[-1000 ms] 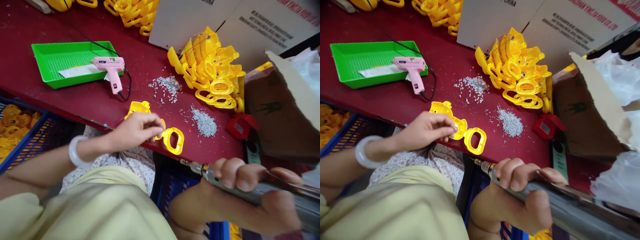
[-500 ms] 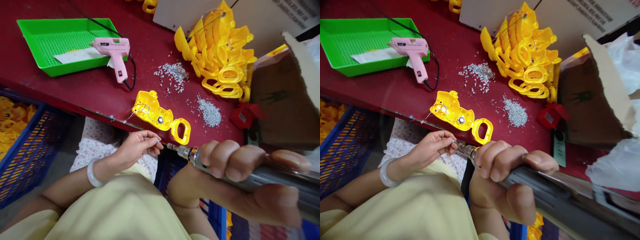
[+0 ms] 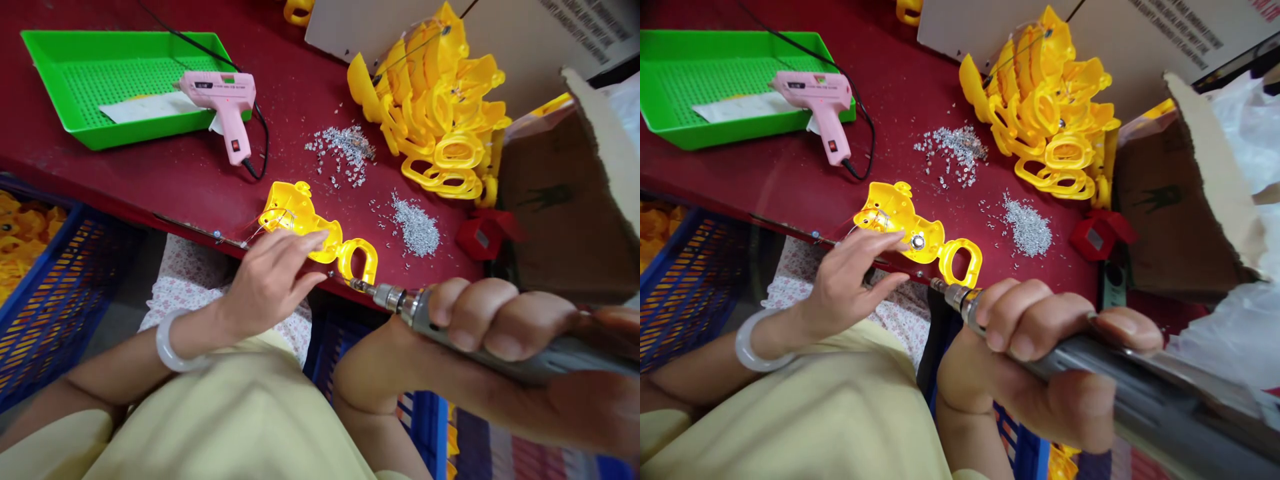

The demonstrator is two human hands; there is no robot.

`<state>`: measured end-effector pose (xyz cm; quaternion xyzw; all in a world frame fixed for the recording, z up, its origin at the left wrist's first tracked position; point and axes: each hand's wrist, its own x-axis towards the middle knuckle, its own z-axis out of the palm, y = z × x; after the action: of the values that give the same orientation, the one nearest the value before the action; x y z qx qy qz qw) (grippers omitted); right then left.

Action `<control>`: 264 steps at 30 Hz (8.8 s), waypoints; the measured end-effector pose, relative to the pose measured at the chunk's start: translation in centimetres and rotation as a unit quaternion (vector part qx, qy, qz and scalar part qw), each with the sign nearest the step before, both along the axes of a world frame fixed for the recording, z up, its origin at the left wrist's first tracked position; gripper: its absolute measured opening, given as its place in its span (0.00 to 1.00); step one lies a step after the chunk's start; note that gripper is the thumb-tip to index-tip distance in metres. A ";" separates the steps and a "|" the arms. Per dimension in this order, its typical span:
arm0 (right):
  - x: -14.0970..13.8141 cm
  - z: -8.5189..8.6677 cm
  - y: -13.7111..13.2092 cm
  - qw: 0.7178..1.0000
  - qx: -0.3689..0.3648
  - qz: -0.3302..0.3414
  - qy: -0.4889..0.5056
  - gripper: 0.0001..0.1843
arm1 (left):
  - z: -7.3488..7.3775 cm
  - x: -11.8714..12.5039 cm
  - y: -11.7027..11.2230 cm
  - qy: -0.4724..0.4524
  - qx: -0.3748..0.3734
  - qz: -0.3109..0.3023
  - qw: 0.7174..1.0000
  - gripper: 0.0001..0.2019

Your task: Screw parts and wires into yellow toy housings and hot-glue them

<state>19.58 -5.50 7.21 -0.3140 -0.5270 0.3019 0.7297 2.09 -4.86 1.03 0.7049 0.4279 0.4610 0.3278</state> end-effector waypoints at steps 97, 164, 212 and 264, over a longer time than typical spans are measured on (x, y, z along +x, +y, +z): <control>9.8 -5.4 -0.4 0.911 -0.072 -0.405 -0.039 0.19 | -0.8 0.6 9.6 0.223 0.113 0.117 0.961 0.05; 10.0 -4.6 4.0 0.921 0.019 -0.386 0.042 0.07 | 1.7 9.1 12.8 0.555 0.307 -0.319 0.704 0.12; 0.8 0.9 0.0 0.998 -0.016 0.057 0.000 0.12 | -1.5 1.3 0.0 -0.096 0.002 -0.086 0.992 0.04; -3.6 -1.1 10.2 0.990 0.008 -0.132 -0.044 0.08 | -1.9 1.2 9.2 0.296 0.114 0.108 0.942 0.04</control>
<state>16.00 4.72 6.12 -0.3876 -0.5151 0.1843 0.7420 3.25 4.35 -0.83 0.7919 0.5238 0.3094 0.0523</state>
